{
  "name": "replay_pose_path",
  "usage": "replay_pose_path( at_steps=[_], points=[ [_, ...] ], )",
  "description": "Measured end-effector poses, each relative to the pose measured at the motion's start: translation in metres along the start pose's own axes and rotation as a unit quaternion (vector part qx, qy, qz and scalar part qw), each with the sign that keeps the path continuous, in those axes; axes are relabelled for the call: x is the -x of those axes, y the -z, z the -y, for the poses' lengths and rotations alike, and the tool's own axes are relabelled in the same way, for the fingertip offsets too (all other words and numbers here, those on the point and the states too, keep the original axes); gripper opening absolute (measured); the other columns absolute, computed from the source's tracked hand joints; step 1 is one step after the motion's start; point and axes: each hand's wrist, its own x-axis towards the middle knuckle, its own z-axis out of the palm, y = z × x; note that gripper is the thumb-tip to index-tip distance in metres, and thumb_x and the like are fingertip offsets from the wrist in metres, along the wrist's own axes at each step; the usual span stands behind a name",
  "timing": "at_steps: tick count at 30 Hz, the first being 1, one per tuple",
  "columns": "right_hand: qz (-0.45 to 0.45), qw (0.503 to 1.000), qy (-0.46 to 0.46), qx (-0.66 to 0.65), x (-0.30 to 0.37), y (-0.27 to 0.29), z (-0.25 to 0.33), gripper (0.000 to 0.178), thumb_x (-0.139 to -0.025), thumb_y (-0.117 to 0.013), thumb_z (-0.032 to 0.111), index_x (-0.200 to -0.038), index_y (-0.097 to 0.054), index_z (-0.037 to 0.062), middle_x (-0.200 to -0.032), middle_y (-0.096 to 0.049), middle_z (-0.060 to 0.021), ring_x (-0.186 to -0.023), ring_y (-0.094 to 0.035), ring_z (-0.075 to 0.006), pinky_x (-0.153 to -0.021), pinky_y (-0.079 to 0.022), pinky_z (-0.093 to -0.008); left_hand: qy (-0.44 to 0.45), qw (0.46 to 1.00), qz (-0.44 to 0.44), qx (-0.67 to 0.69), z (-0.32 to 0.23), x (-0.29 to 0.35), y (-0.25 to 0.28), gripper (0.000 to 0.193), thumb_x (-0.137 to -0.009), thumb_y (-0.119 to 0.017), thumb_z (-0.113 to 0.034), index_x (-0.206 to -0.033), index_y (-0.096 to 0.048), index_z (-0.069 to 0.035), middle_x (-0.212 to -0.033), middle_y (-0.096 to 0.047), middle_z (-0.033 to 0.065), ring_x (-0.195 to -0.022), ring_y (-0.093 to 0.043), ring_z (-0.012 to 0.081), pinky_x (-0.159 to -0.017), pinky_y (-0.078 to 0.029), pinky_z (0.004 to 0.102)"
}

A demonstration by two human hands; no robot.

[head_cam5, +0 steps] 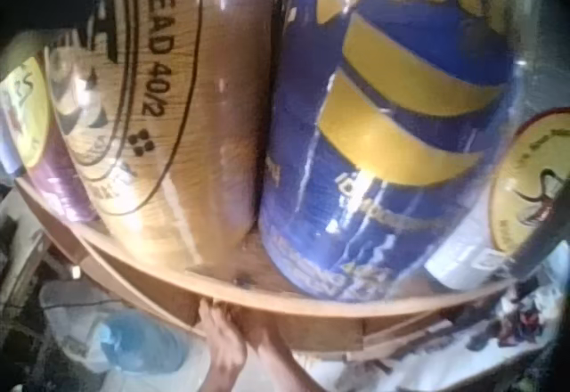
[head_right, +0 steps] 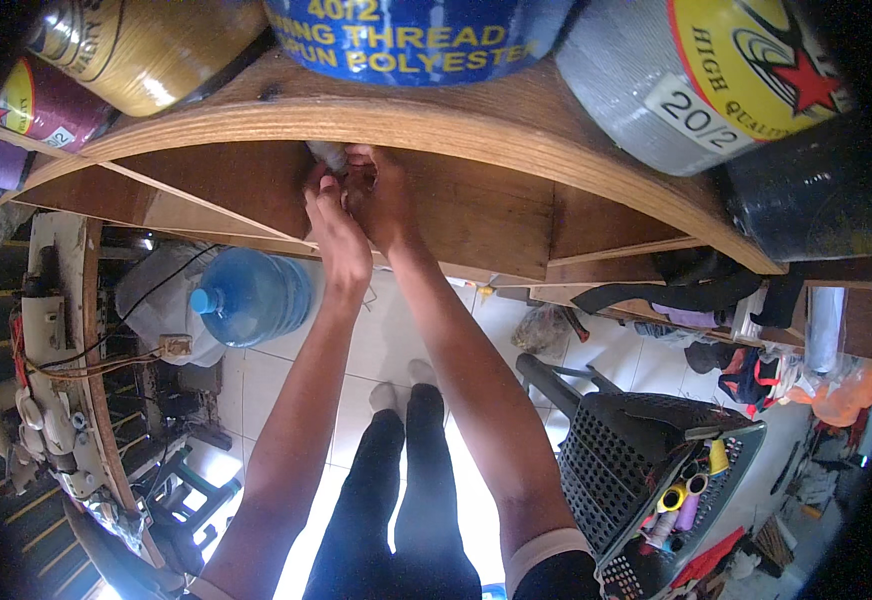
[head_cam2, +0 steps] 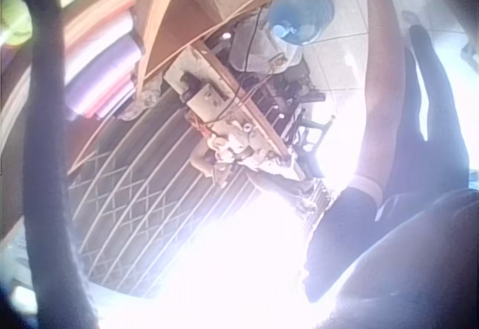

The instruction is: The person picks up thread spools from a black basket, briefly inspects them, and places them onto a wooden shelf. The person repeats this process with multiple spools of different colors, arranging them in a row on the shelf.

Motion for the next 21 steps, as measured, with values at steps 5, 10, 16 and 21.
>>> replay_pose_path(
  at_steps=[5,10,16,21],
  points=[
    [-0.028,0.997,-0.032,0.063,0.003,-0.003,0.008,0.024,-0.089,-0.057,0.004,-0.112,-0.057,-0.0014,-0.102,-0.063,-0.0113,-0.095,-0.059,-0.0151,-0.081,-0.049,-0.0289,0.059,0.996,-0.007,0.059,0.000,-0.001,0.005,0.058,-0.100,-0.026,-0.043,-0.133,-0.034,0.004,-0.131,-0.043,0.0179,-0.120,-0.045,0.0271,-0.101,-0.035,0.0376],
    [-0.097,0.986,-0.060,-0.119,0.045,0.000,0.032,0.021,-0.089,-0.052,0.001,-0.109,-0.059,0.0012,-0.094,-0.065,-0.0099,-0.079,-0.063,-0.0163,-0.065,-0.052,-0.0265,0.093,0.982,0.029,0.161,-0.037,0.038,0.019,0.049,-0.100,-0.034,-0.037,-0.121,-0.048,0.004,-0.115,-0.054,0.0176,-0.108,-0.052,0.0250,-0.092,-0.041,0.0355],
    [-0.136,0.979,-0.138,-0.059,0.179,0.006,0.057,0.018,-0.093,-0.054,0.010,-0.106,-0.062,0.0002,-0.100,-0.065,-0.0054,-0.090,-0.058,-0.0102,-0.079,-0.047,-0.0245,0.089,0.982,0.169,-0.009,-0.026,0.134,0.078,0.026,-0.095,-0.053,-0.018,-0.106,-0.061,0.004,-0.093,-0.064,0.0134,-0.088,-0.060,0.0170,-0.077,-0.046,0.0292],
    [0.089,0.942,-0.249,0.206,0.346,0.039,0.031,0.023,-0.090,-0.055,0.016,-0.105,-0.059,-0.0014,-0.098,-0.064,-0.0131,-0.093,-0.062,-0.0229,-0.083,-0.047,-0.0315,0.116,0.911,0.361,-0.164,0.023,0.233,0.186,0.021,-0.091,-0.060,-0.020,-0.099,-0.064,-0.001,-0.091,-0.067,0.0136,-0.089,-0.065,0.0221,-0.077,-0.051,0.0317]
  ],
)
